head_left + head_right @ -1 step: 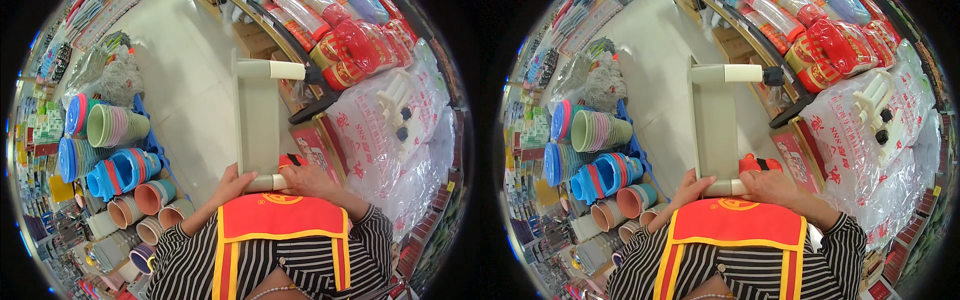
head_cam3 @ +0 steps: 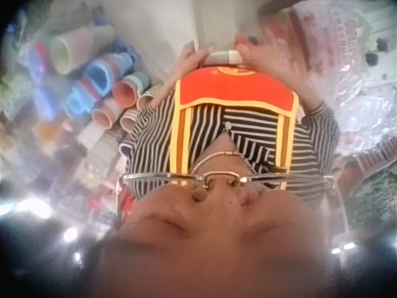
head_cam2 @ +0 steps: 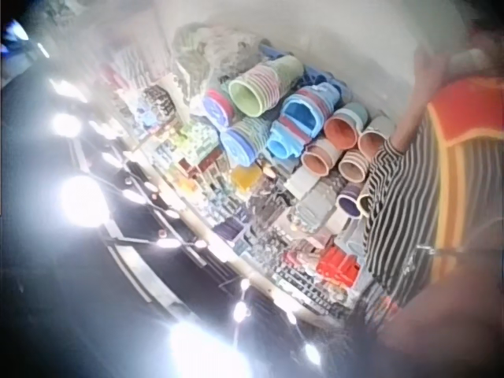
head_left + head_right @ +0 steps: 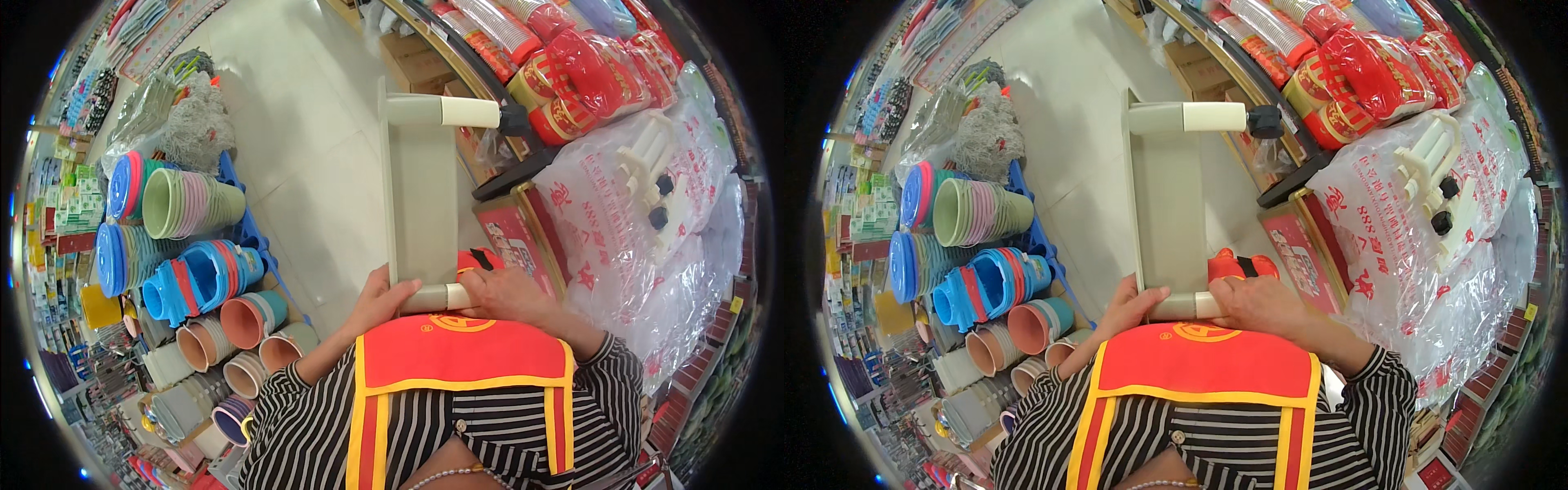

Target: The person assembles a dustpan by inserting two caster wheels into the base and securing them with black caps. They then hand the assembled dustpan to another person and continue adjusting the wheels.

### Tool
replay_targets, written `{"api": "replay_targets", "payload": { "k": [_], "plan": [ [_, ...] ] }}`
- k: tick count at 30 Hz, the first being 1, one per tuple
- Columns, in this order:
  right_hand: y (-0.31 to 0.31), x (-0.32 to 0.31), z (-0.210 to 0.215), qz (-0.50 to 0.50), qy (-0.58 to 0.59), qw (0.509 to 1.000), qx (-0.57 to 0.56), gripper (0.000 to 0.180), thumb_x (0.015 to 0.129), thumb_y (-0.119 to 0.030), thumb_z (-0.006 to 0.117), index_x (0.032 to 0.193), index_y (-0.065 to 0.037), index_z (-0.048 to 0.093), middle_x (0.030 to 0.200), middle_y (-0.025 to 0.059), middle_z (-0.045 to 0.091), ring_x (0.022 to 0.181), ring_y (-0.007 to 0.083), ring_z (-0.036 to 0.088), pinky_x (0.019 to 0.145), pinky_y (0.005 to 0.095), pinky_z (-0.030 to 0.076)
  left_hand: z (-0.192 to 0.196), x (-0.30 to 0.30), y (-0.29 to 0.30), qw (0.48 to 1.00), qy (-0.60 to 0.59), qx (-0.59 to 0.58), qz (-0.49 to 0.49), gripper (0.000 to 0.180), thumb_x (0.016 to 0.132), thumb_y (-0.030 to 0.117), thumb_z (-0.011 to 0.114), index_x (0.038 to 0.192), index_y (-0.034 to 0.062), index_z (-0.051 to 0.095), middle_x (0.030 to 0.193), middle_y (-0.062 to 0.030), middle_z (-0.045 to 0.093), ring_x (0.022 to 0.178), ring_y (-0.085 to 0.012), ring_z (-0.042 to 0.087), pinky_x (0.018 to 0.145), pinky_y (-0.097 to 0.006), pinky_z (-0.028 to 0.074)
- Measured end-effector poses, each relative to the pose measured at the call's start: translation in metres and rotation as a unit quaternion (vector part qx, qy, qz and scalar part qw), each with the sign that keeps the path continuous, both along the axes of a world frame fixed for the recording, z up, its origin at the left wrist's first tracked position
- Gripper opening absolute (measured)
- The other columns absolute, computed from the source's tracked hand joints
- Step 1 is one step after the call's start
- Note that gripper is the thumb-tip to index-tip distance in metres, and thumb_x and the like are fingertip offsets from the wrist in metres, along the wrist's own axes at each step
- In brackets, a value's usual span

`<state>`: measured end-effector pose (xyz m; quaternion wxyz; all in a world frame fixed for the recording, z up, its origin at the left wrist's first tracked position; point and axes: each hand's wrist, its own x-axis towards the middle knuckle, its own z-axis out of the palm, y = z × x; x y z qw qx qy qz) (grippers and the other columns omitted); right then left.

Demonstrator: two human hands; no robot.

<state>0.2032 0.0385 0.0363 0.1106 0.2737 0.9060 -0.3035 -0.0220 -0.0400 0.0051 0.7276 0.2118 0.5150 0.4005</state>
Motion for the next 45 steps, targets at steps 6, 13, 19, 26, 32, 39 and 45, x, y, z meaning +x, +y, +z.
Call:
{"api": "replay_targets", "payload": {
  "k": [6,13,19,26,32,39,45],
  "plan": [
    [-0.004,0.005,0.000,-0.054,0.062,0.996,-0.018,0.036,0.082,-0.035,0.065,0.091,-0.004,0.049,0.084,0.0127,0.059,0.077,0.0289,0.064,0.061,0.0385,0.051,0.005,0.004,0.001,1.000,0.012,-0.006,-0.006,0.037,0.088,0.011,0.057,0.119,-0.0064,0.051,0.112,-0.0114,0.060,0.100,-0.0148,0.057,0.087,-0.029,0.047],
    [0.019,0.029,0.000,-0.089,0.170,0.966,-0.175,0.030,0.086,-0.026,0.062,0.106,-0.003,0.058,0.089,0.0126,0.062,0.084,0.0241,0.064,0.070,0.0329,0.051,0.009,-0.002,0.006,0.999,0.045,0.020,-0.003,0.032,0.086,0.010,0.059,0.115,-0.0049,0.055,0.100,-0.0100,0.064,0.092,-0.0144,0.059,0.083,-0.030,0.048],
    [0.031,0.069,-0.031,-0.296,0.343,0.810,-0.373,0.029,0.093,-0.021,0.053,0.110,0.002,0.060,0.106,0.0095,0.062,0.099,0.0177,0.060,0.090,0.0310,0.046,0.010,-0.019,0.008,0.996,-0.043,-0.052,0.062,0.027,0.085,0.009,0.060,0.109,-0.0034,0.058,0.096,-0.0092,0.066,0.083,-0.0164,0.064,0.072,-0.031,0.054],
    [0.026,0.066,-0.032,-0.226,0.351,0.815,-0.401,0.025,0.095,-0.018,0.050,0.110,0.000,0.061,0.107,0.0095,0.061,0.100,0.0170,0.056,0.088,0.0312,0.045,0.010,-0.020,0.009,0.996,-0.054,-0.025,0.068,0.024,0.085,0.008,0.060,0.107,-0.0026,0.060,0.097,-0.0093,0.067,0.084,-0.0155,0.064,0.074,-0.030,0.053],
    [0.024,0.044,-0.035,-0.194,0.434,0.830,-0.290,0.030,0.096,-0.023,0.045,0.086,0.000,0.061,0.088,0.0093,0.062,0.089,0.0219,0.057,0.082,0.0326,0.044,0.005,-0.026,0.006,0.995,-0.085,-0.012,0.046,0.024,0.084,0.006,0.060,0.107,-0.0028,0.060,0.096,-0.0092,0.067,0.084,-0.0152,0.064,0.074,-0.029,0.053],
    [0.014,0.027,-0.013,-0.144,0.495,0.790,-0.333,0.039,0.093,-0.037,0.048,0.077,-0.003,0.058,0.080,0.0088,0.060,0.080,0.0210,0.057,0.074,0.0324,0.045,0.015,-0.026,0.009,0.997,-0.075,-0.022,0.018,0.024,0.084,0.006,0.060,0.106,-0.0031,0.060,0.097,-0.0095,0.066,0.085,-0.0154,0.064,0.074,-0.029,0.053],
    [0.003,0.030,-0.015,-0.141,0.529,0.798,-0.252,0.034,0.089,-0.031,0.056,0.068,-0.004,0.057,0.073,0.0082,0.059,0.070,0.0212,0.058,0.063,0.0314,0.047,0.019,-0.023,0.007,0.993,-0.085,-0.080,0.020,0.024,0.081,0.005,0.061,0.104,-0.0015,0.060,0.092,-0.0083,0.065,0.079,-0.0150,0.062,0.074,-0.030,0.052]
  ]
}}
